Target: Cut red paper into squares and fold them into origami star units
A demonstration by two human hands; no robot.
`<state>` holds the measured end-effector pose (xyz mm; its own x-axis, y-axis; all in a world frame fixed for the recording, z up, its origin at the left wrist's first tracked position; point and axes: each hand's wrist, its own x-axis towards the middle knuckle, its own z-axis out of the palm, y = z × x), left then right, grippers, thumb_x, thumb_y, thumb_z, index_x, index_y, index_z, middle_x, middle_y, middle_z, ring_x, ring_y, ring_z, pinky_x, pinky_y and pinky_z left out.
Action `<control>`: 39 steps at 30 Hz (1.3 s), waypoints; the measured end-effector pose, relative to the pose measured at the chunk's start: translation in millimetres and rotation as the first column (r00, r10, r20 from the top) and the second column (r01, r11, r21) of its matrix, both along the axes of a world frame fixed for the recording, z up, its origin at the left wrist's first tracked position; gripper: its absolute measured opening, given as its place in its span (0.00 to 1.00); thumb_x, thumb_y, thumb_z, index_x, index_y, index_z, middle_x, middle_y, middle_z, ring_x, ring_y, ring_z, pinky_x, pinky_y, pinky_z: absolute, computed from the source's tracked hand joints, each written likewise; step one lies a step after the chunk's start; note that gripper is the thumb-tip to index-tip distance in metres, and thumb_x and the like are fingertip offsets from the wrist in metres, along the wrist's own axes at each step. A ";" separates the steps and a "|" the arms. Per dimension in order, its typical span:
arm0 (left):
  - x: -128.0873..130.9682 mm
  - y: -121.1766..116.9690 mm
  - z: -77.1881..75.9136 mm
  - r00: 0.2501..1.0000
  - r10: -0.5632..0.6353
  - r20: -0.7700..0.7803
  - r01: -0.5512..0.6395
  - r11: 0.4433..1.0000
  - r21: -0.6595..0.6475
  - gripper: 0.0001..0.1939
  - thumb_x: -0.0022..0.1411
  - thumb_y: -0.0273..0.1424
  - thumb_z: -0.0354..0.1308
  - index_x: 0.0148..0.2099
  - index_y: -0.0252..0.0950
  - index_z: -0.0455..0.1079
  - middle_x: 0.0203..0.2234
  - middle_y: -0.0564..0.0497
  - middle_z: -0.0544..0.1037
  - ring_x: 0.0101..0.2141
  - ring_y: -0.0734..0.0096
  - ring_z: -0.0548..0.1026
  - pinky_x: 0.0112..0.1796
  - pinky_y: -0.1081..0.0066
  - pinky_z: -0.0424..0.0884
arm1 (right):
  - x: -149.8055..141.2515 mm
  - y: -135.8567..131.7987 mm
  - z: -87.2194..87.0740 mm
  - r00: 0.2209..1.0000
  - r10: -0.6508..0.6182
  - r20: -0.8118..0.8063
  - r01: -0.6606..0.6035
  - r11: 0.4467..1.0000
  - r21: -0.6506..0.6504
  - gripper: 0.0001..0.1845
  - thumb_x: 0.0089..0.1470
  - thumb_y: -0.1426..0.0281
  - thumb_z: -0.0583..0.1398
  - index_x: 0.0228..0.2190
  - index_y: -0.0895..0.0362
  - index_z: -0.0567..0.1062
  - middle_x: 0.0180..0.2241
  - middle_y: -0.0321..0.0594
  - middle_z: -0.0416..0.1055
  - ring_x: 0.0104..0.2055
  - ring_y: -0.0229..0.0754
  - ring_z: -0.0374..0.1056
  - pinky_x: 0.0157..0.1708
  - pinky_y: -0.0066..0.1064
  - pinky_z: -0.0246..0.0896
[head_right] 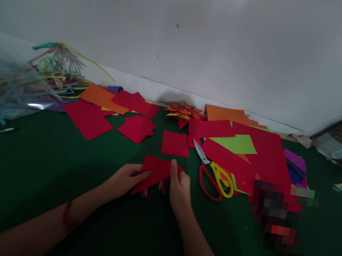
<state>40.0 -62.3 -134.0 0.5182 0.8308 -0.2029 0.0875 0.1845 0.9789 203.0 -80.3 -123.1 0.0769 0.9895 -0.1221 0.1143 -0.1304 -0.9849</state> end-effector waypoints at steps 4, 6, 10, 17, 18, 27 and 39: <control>-1.2 0.5 -1.6 1.000 -0.015 0.006 0.015 1.000 0.008 0.16 0.59 0.41 0.51 0.37 0.31 0.69 0.21 0.49 0.77 0.21 0.72 0.73 0.22 0.76 0.66 | 3.6 0.3 -3.6 0.996 -0.068 -0.054 0.072 0.995 0.069 0.30 0.53 0.48 0.47 0.17 0.58 0.70 0.12 0.37 0.66 0.14 0.36 0.61 0.15 0.26 0.52; -1.6 0.6 -1.5 0.999 -0.030 0.034 0.029 0.999 0.020 0.15 0.56 0.38 0.55 0.41 0.32 0.69 0.26 0.47 0.78 0.26 0.70 0.75 0.28 0.73 0.69 | 3.4 0.0 -5.4 0.994 -0.086 -0.073 0.090 0.994 0.057 0.28 0.53 0.49 0.48 0.19 0.58 0.71 0.11 0.36 0.65 0.13 0.36 0.61 0.15 0.26 0.52; -1.8 0.0 -0.5 1.000 -0.020 -0.023 0.022 0.996 0.086 0.13 0.52 0.34 0.59 0.39 0.32 0.70 0.32 0.46 0.78 0.31 0.68 0.75 0.32 0.71 0.69 | -1.1 -1.0 -8.3 0.988 -0.121 -0.092 0.123 0.992 0.011 0.27 0.52 0.48 0.49 0.21 0.58 0.70 0.13 0.37 0.67 0.15 0.37 0.63 0.15 0.26 0.54; -0.3 1.2 -3.6 0.999 -0.014 0.030 0.014 1.000 0.012 0.11 0.55 0.34 0.56 0.36 0.31 0.69 0.25 0.47 0.77 0.26 0.69 0.75 0.28 0.72 0.69 | -8.9 0.4 -6.7 0.999 -0.020 -0.040 0.021 0.999 0.025 0.18 0.44 0.55 0.61 0.24 0.58 0.72 0.17 0.34 0.67 0.16 0.35 0.62 0.17 0.26 0.57; -0.3 1.8 -3.9 0.999 0.001 0.032 -0.002 1.000 0.015 0.12 0.56 0.36 0.56 0.37 0.31 0.69 0.25 0.47 0.77 0.26 0.68 0.75 0.28 0.71 0.70 | -8.5 1.2 -5.7 1.000 -0.023 0.001 0.023 0.999 0.024 0.17 0.43 0.56 0.62 0.23 0.58 0.72 0.17 0.34 0.67 0.16 0.35 0.61 0.17 0.26 0.56; -2.3 6.3 -3.7 0.983 0.176 0.052 -0.178 0.983 0.039 0.12 0.57 0.36 0.54 0.40 0.34 0.69 0.34 0.47 0.77 0.34 0.65 0.74 0.35 0.68 0.69 | -1.9 4.4 -2.6 0.996 0.086 0.011 -0.086 0.996 0.005 0.18 0.44 0.59 0.62 0.34 0.59 0.75 0.29 0.40 0.74 0.24 0.37 0.66 0.21 0.27 0.62; -5.2 9.8 -5.0 0.953 0.304 0.015 -0.301 0.934 0.191 0.10 0.55 0.34 0.56 0.37 0.34 0.69 0.35 0.48 0.75 0.37 0.65 0.72 0.39 0.69 0.67 | -14.1 -3.3 -9.0 0.988 0.125 0.094 -0.134 0.986 0.096 0.18 0.48 0.62 0.60 0.41 0.57 0.72 0.40 0.43 0.73 0.40 0.45 0.69 0.39 0.36 0.64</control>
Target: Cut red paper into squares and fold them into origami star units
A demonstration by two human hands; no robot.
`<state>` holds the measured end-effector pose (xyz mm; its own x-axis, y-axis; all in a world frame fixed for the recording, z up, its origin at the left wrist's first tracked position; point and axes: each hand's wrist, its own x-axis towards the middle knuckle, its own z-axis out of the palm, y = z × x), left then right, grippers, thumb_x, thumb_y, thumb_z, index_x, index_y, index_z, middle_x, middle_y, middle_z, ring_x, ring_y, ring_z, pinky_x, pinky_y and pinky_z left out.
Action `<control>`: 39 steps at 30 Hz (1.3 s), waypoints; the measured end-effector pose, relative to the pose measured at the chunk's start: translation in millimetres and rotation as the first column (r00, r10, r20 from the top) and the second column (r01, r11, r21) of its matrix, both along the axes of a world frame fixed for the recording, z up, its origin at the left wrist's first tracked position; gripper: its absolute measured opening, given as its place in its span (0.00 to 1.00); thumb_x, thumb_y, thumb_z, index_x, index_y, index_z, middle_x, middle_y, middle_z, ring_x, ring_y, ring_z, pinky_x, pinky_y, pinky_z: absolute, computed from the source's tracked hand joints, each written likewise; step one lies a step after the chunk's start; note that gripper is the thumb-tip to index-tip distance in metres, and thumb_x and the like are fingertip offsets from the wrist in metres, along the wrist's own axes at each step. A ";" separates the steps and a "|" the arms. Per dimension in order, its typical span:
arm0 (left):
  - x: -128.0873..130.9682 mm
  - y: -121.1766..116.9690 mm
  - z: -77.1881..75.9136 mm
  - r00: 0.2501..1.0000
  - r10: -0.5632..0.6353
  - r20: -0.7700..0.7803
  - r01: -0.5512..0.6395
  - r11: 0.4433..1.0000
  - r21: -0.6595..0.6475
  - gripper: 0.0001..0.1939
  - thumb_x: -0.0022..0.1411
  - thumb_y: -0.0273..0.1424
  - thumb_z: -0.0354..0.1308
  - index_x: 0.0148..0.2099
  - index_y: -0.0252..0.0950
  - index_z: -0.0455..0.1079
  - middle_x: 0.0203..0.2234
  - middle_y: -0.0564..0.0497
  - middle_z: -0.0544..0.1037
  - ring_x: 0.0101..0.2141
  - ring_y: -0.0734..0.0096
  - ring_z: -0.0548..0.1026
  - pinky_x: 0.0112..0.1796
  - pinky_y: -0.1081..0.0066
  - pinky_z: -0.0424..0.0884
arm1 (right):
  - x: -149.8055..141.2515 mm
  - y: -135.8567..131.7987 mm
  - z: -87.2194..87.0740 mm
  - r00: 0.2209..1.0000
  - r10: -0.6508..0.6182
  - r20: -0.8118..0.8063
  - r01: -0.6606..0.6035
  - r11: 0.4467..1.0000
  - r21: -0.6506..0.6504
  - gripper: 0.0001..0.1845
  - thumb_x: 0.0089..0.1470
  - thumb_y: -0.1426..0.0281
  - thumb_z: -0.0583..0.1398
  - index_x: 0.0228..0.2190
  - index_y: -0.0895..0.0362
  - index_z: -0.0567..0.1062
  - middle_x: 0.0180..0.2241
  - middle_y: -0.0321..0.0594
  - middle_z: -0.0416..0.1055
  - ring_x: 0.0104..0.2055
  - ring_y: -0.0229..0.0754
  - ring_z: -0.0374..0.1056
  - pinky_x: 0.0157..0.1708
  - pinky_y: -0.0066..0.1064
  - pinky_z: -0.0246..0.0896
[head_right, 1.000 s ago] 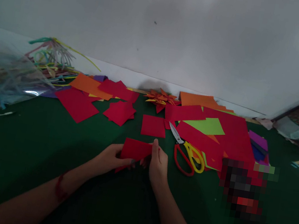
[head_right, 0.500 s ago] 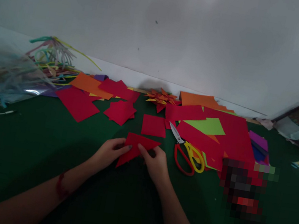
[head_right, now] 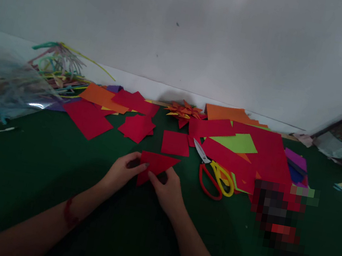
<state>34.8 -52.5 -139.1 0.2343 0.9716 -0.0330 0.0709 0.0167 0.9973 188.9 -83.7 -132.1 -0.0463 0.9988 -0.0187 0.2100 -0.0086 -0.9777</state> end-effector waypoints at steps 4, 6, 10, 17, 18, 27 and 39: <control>-0.9 1.5 -0.5 0.999 0.046 0.018 -0.045 0.999 -0.030 0.10 0.54 0.34 0.57 0.38 0.35 0.67 0.33 0.49 0.75 0.34 0.68 0.73 0.36 0.70 0.68 | 1.5 2.3 0.6 0.997 -0.024 -0.070 0.024 1.000 0.004 0.13 0.48 0.62 0.60 0.35 0.56 0.72 0.35 0.40 0.73 0.37 0.42 0.69 0.36 0.32 0.64; -0.5 1.0 -1.6 1.000 0.019 0.004 -0.019 0.999 -0.040 0.10 0.54 0.34 0.57 0.38 0.35 0.66 0.32 0.50 0.74 0.34 0.68 0.72 0.35 0.70 0.68 | 6.5 6.3 -1.2 0.986 -0.154 -0.071 0.154 0.988 -0.010 0.12 0.46 0.60 0.61 0.29 0.56 0.71 0.27 0.38 0.72 0.31 0.40 0.68 0.31 0.29 0.63; 1.4 -2.1 -4.4 0.992 -0.081 -0.096 0.081 0.997 -0.003 0.08 0.56 0.33 0.55 0.37 0.35 0.65 0.29 0.50 0.73 0.31 0.69 0.72 0.33 0.69 0.68 | 22.2 15.4 -5.3 0.953 -0.295 -0.067 0.294 0.956 -0.018 0.15 0.44 0.58 0.62 0.29 0.57 0.72 0.24 0.36 0.69 0.26 0.39 0.65 0.24 0.26 0.60; -0.9 -9.1 3.2 0.886 0.185 -0.425 0.117 0.798 0.591 0.26 0.55 0.16 0.47 0.54 0.39 0.57 0.57 0.44 0.57 0.56 0.60 0.55 0.53 0.57 0.55 | 41.3 21.1 -4.6 0.991 -0.132 0.038 0.135 0.987 -0.089 0.15 0.47 0.57 0.59 0.29 0.57 0.73 0.21 0.33 0.68 0.20 0.34 0.61 0.18 0.25 0.55; -1.7 -10.0 4.3 0.838 0.196 -0.510 0.217 0.736 0.641 0.26 0.56 0.16 0.47 0.55 0.40 0.58 0.58 0.45 0.55 0.57 0.59 0.53 0.54 0.55 0.53 | 41.5 21.1 -5.3 0.996 -0.090 0.021 0.092 0.992 -0.086 0.14 0.47 0.58 0.59 0.28 0.57 0.72 0.23 0.34 0.70 0.22 0.36 0.64 0.21 0.25 0.57; -5.7 -21.0 5.3 0.488 0.220 -0.845 0.622 0.591 0.513 0.16 0.61 0.22 0.48 0.51 0.31 0.64 0.45 0.45 0.72 0.42 0.62 0.68 0.44 0.62 0.64 | 28.4 19.0 -16.5 0.924 -0.102 0.369 -0.009 0.958 0.286 0.08 0.51 0.68 0.58 0.35 0.54 0.73 0.36 0.41 0.72 0.40 0.44 0.67 0.42 0.37 0.62; -17.5 -14.3 -1.9 0.631 0.006 -0.776 0.535 0.720 0.441 0.12 0.61 0.24 0.50 0.47 0.34 0.66 0.46 0.48 0.72 0.46 0.69 0.68 0.49 0.66 0.63 | 24.3 7.2 -16.6 0.829 -0.022 0.559 -0.232 0.896 0.380 0.15 0.49 0.81 0.52 0.34 0.55 0.72 0.39 0.41 0.68 0.44 0.44 0.63 0.45 0.38 0.58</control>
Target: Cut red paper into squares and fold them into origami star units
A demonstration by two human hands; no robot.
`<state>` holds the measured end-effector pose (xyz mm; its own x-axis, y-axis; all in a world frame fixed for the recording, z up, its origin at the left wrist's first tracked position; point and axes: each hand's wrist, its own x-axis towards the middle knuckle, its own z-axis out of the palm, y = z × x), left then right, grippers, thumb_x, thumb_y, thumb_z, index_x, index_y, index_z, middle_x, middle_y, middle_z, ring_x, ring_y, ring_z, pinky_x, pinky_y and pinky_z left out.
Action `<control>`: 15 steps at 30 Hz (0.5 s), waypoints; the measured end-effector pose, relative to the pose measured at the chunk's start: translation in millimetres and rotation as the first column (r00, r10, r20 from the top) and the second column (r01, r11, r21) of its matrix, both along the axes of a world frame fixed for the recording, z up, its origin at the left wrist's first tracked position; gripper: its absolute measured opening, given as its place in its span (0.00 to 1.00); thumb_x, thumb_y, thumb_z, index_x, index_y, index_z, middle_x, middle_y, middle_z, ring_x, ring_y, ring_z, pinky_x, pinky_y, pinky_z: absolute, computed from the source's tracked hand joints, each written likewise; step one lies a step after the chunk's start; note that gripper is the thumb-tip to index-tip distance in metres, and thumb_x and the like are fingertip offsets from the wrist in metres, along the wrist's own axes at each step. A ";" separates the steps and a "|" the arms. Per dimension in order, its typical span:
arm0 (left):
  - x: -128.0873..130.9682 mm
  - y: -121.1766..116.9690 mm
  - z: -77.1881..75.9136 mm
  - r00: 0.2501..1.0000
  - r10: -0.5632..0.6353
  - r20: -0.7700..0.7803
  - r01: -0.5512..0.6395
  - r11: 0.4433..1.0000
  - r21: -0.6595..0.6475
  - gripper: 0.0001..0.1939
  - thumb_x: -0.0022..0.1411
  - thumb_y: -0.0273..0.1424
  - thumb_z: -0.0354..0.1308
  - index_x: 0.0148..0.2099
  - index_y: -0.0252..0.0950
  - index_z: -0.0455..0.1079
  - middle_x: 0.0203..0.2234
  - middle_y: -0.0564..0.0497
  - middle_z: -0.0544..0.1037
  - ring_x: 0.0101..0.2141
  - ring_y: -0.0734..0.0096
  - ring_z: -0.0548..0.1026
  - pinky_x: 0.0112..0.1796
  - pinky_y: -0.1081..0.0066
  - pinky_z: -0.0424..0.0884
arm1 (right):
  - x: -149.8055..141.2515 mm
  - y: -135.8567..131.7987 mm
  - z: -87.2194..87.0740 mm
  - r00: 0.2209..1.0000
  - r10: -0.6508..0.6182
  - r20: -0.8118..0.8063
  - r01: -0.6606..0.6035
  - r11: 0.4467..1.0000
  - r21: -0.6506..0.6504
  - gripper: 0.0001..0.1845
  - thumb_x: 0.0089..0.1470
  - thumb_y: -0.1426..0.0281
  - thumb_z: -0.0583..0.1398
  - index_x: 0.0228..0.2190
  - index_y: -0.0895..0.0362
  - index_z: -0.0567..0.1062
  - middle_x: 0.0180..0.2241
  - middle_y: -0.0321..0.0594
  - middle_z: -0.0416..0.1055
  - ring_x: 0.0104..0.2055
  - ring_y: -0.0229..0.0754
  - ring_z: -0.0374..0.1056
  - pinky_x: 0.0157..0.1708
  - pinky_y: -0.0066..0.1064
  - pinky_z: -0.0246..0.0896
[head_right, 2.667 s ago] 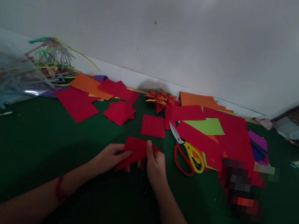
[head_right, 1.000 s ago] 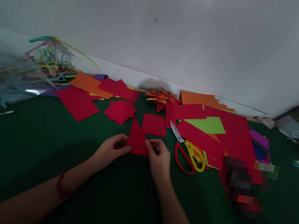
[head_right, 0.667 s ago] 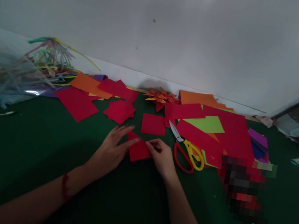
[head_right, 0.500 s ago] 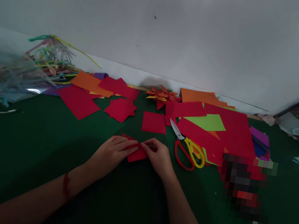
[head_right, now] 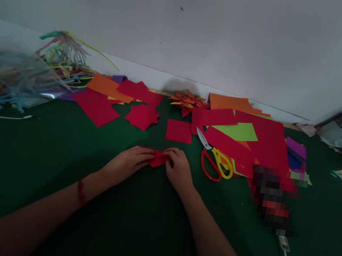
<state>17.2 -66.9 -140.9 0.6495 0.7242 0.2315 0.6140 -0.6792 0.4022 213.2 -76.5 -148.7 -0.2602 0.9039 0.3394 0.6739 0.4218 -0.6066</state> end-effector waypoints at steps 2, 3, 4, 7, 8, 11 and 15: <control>-7.1 3.5 -2.1 0.997 0.000 0.071 0.004 0.998 -0.057 0.10 0.61 0.26 0.52 0.45 0.36 0.67 0.45 0.49 0.72 0.46 0.70 0.68 0.48 0.67 0.64 | 2.5 -1.4 2.9 0.999 0.035 -0.006 -0.035 0.999 -0.027 0.15 0.47 0.82 0.52 0.34 0.54 0.72 0.41 0.41 0.68 0.46 0.43 0.62 0.47 0.38 0.57; -9.9 5.0 -2.7 0.995 0.004 0.098 0.004 0.997 -0.081 0.08 0.60 0.27 0.53 0.43 0.37 0.68 0.44 0.50 0.73 0.46 0.70 0.68 0.47 0.67 0.64 | 4.0 -2.2 5.2 0.998 0.056 -0.006 -0.056 0.997 -0.047 0.16 0.46 0.82 0.52 0.34 0.54 0.72 0.42 0.41 0.67 0.47 0.43 0.62 0.48 0.39 0.56; -11.9 6.3 -2.8 0.993 0.010 0.118 0.002 0.995 -0.101 0.07 0.60 0.28 0.53 0.41 0.37 0.68 0.44 0.51 0.73 0.45 0.70 0.68 0.46 0.67 0.65 | 5.6 -3.1 7.7 0.997 0.077 -0.003 -0.077 0.995 -0.069 0.16 0.46 0.82 0.53 0.34 0.54 0.72 0.43 0.41 0.66 0.47 0.43 0.61 0.48 0.39 0.55; -13.8 10.0 -2.2 0.988 0.031 0.150 -0.009 0.990 -0.142 0.04 0.60 0.27 0.52 0.37 0.37 0.67 0.42 0.51 0.74 0.43 0.69 0.69 0.44 0.67 0.66 | 9.8 -4.1 14.4 0.990 0.138 0.013 -0.135 0.981 -0.142 0.15 0.46 0.78 0.57 0.37 0.54 0.71 0.46 0.42 0.64 0.50 0.45 0.59 0.49 0.40 0.55; -13.6 11.4 -2.0 0.986 0.038 0.160 -0.013 0.988 -0.154 0.04 0.60 0.26 0.52 0.37 0.36 0.67 0.42 0.51 0.74 0.42 0.69 0.70 0.43 0.67 0.66 | 10.8 -3.6 15.3 0.988 0.152 0.009 -0.148 0.975 -0.166 0.13 0.47 0.75 0.59 0.38 0.53 0.71 0.46 0.42 0.64 0.50 0.45 0.59 0.49 0.40 0.55; -12.8 16.1 -1.7 0.980 0.036 0.196 0.004 0.980 -0.201 0.03 0.60 0.26 0.53 0.36 0.37 0.67 0.42 0.51 0.73 0.42 0.69 0.70 0.43 0.67 0.66 | 10.8 0.4 12.7 0.991 0.128 -0.030 -0.131 0.971 -0.199 0.09 0.48 0.67 0.61 0.35 0.53 0.72 0.45 0.40 0.65 0.48 0.44 0.61 0.48 0.39 0.56; -12.6 20.5 -1.9 0.971 0.046 0.233 0.022 0.960 -0.280 0.03 0.59 0.25 0.54 0.34 0.37 0.67 0.41 0.52 0.72 0.43 0.71 0.69 0.44 0.68 0.66 | 5.2 5.7 4.0 0.997 0.013 -0.073 -0.027 0.981 -0.190 0.04 0.51 0.67 0.59 0.27 0.53 0.72 0.41 0.39 0.66 0.45 0.43 0.63 0.46 0.39 0.58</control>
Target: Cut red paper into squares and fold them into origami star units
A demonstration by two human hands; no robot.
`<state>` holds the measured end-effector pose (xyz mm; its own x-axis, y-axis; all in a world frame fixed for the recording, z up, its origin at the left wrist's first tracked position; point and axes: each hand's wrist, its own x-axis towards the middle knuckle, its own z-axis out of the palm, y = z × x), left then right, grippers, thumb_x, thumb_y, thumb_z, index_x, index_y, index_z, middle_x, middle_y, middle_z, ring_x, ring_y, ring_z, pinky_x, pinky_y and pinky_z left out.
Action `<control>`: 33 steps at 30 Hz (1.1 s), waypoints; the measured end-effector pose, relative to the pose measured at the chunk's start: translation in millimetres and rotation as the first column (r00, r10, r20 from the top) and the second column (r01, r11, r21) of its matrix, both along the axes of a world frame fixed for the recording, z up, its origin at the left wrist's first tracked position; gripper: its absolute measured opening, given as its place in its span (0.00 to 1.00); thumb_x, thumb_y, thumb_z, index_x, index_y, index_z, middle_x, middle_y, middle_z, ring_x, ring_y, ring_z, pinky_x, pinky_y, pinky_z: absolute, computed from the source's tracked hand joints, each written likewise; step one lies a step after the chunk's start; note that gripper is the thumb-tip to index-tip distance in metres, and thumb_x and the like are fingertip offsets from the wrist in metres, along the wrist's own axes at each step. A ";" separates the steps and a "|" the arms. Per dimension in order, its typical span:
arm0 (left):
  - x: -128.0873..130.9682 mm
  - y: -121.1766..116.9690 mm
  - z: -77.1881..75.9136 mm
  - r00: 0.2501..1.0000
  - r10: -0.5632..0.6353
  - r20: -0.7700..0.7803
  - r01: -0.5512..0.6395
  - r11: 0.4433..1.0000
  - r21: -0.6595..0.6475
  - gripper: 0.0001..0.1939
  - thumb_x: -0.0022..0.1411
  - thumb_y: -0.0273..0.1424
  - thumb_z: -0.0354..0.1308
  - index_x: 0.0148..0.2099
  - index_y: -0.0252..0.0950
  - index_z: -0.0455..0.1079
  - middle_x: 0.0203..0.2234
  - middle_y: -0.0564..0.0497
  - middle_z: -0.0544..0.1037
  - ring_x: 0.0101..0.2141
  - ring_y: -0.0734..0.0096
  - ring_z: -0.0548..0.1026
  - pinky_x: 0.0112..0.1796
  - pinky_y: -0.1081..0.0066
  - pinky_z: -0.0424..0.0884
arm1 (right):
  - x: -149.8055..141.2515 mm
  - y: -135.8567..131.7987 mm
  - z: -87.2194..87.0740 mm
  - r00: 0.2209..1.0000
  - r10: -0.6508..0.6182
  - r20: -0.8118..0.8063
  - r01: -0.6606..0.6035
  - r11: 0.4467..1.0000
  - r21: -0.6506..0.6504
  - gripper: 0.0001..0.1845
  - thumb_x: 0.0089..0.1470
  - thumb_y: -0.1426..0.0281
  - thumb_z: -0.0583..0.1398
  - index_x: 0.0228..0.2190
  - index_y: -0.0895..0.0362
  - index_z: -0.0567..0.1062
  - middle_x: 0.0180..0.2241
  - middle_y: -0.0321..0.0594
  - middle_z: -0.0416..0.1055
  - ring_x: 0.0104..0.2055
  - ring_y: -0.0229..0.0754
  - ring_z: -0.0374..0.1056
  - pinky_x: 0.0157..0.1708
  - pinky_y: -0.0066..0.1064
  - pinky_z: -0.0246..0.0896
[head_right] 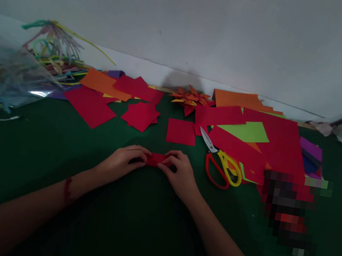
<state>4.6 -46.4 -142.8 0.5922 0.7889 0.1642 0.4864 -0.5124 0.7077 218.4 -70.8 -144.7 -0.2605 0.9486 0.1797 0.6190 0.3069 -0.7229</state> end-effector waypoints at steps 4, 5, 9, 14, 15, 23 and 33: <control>3.2 -1.4 0.3 0.998 0.061 0.026 -0.060 0.997 -0.044 0.04 0.60 0.26 0.51 0.35 0.37 0.67 0.41 0.51 0.72 0.43 0.71 0.69 0.44 0.68 0.66 | -6.8 0.7 -1.5 0.997 -0.071 0.029 0.071 0.997 -0.001 0.06 0.53 0.67 0.57 0.27 0.54 0.72 0.38 0.40 0.65 0.42 0.43 0.63 0.43 0.38 0.59; 4.5 -2.2 0.3 0.997 0.078 0.022 -0.077 0.996 -0.037 0.04 0.61 0.26 0.51 0.35 0.37 0.66 0.40 0.51 0.71 0.42 0.71 0.69 0.43 0.68 0.66 | -8.4 0.6 -0.8 0.995 -0.090 0.044 0.090 0.996 0.003 0.06 0.53 0.67 0.57 0.27 0.55 0.72 0.37 0.41 0.64 0.42 0.43 0.63 0.42 0.37 0.59; 9.7 -5.1 -0.2 0.988 0.149 -0.031 -0.149 0.989 0.002 0.05 0.60 0.25 0.51 0.40 0.37 0.65 0.37 0.51 0.70 0.38 0.71 0.70 0.40 0.68 0.68 | -13.8 0.8 1.0 0.981 -0.144 0.126 0.144 0.989 0.012 0.08 0.54 0.66 0.55 0.27 0.56 0.69 0.35 0.42 0.63 0.38 0.43 0.62 0.38 0.37 0.59; 13.0 -6.6 -1.8 0.988 0.135 -0.079 -0.129 0.988 0.081 0.08 0.62 0.24 0.49 0.43 0.37 0.65 0.40 0.51 0.68 0.40 0.72 0.68 0.43 0.69 0.67 | -17.4 0.1 -0.2 0.966 -0.165 0.198 0.162 0.986 0.032 0.06 0.55 0.69 0.54 0.27 0.56 0.68 0.35 0.43 0.62 0.37 0.44 0.61 0.37 0.38 0.58; 13.4 -6.7 -2.1 0.987 0.134 -0.086 -0.126 0.988 0.093 0.08 0.62 0.24 0.49 0.43 0.37 0.65 0.40 0.51 0.68 0.41 0.72 0.68 0.43 0.69 0.67 | -17.9 -0.1 -0.4 0.963 -0.170 0.207 0.166 0.985 0.039 0.06 0.55 0.69 0.54 0.27 0.56 0.67 0.35 0.43 0.62 0.36 0.44 0.61 0.36 0.38 0.58; 15.1 -6.7 -3.4 0.985 0.151 -0.085 -0.138 0.981 0.139 0.09 0.63 0.24 0.48 0.43 0.37 0.66 0.40 0.50 0.69 0.40 0.71 0.70 0.43 0.67 0.69 | -21.2 -1.3 -1.2 0.954 -0.197 0.224 0.178 0.979 0.104 0.06 0.55 0.70 0.52 0.27 0.56 0.66 0.34 0.44 0.63 0.35 0.45 0.61 0.34 0.39 0.58; 16.2 -7.6 -5.9 0.973 0.162 -0.162 -0.120 0.962 0.246 0.11 0.62 0.24 0.48 0.46 0.36 0.66 0.42 0.49 0.69 0.43 0.69 0.69 0.45 0.66 0.69 | -21.5 -1.7 -4.6 0.938 -0.211 0.274 0.184 0.976 0.120 0.06 0.54 0.70 0.54 0.26 0.56 0.66 0.34 0.44 0.63 0.35 0.45 0.61 0.34 0.38 0.57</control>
<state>20.8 -54.0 -148.7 0.5141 0.8190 0.2550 0.6731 -0.5694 0.4720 196.8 -72.5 -149.3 -0.1225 0.9691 0.2139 0.8489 0.2140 -0.4834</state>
